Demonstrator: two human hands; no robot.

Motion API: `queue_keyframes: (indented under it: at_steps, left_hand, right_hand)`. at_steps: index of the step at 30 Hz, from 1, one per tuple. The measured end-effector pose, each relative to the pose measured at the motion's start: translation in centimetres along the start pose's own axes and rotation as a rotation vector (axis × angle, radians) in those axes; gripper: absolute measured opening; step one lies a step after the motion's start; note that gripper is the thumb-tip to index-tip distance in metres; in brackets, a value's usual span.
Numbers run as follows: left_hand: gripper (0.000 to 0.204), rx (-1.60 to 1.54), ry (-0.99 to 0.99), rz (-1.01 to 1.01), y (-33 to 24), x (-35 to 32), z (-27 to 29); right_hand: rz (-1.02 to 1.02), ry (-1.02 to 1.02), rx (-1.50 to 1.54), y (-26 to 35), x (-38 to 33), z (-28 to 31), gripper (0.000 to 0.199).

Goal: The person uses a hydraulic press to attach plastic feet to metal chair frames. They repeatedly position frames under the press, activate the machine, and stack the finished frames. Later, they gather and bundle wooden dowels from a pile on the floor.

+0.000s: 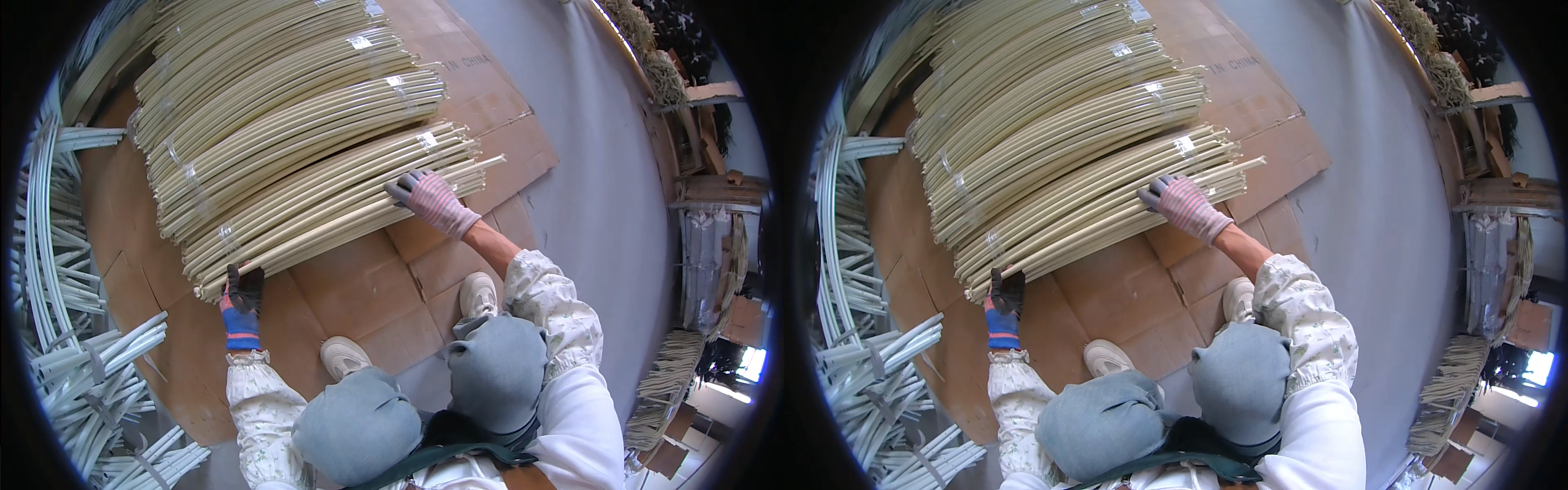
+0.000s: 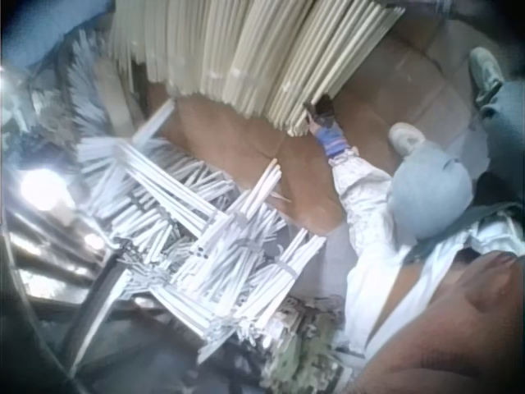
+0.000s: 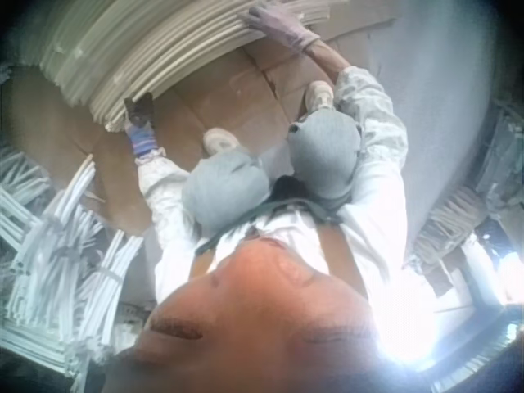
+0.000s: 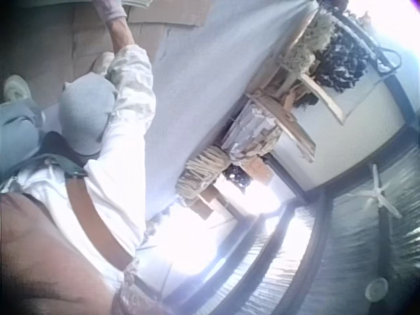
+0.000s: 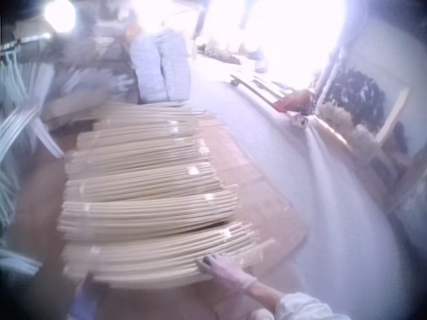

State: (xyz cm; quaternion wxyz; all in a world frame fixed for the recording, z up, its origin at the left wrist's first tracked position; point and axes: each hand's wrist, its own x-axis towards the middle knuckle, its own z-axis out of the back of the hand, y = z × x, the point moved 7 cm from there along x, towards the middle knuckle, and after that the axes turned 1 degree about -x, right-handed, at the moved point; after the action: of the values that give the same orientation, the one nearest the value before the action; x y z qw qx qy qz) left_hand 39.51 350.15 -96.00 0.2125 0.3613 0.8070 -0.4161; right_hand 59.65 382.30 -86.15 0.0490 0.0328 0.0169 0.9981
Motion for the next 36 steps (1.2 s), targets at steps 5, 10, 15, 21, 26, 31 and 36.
queue_keyframes:
  at_steps: [5, 10, 15, 21, 26, 31, 36]
  left_hand:
    - [0.028, 0.01, -0.094, -0.14, -1.2, 3.4, 3.2]
    - [0.035, 0.142, -0.112, -0.185, -1.2, 3.3, 2.6]
    - [0.035, 0.145, -0.03, -0.181, -0.9, 5.3, 5.2]
    - [0.022, 0.247, -0.291, -0.319, -0.6, 3.2, 1.1]
    - [0.029, 0.314, -0.367, -0.16, -1.7, 1.2, -0.6]
    - [0.028, 0.277, -0.368, -0.104, -2.0, 1.6, 0.6]
    - [0.024, -0.001, -0.238, -0.188, -0.5, -0.2, -0.5]
  right_hand:
    - [0.031, -0.078, 0.038, -0.6, 1.1, -2.0, 0.028]
    - [-0.073, -0.323, 0.066, -3.8, -1.5, 0.3, 0.027]
    - [-0.815, -0.627, 0.017, -15.3, -10.1, 0.2, 0.041]
    - [-0.98, -0.488, 1.017, -20.7, -11.9, -3.3, 0.027]
    - [-1.005, -0.406, 1.147, -23.0, -12.2, -6.3, 0.022]
    - [-0.977, -0.359, 1.133, -24.2, -11.7, -6.9, 0.016]
    - [-1.095, -0.304, 1.116, -27.7, -14.4, -8.4, 0.016]
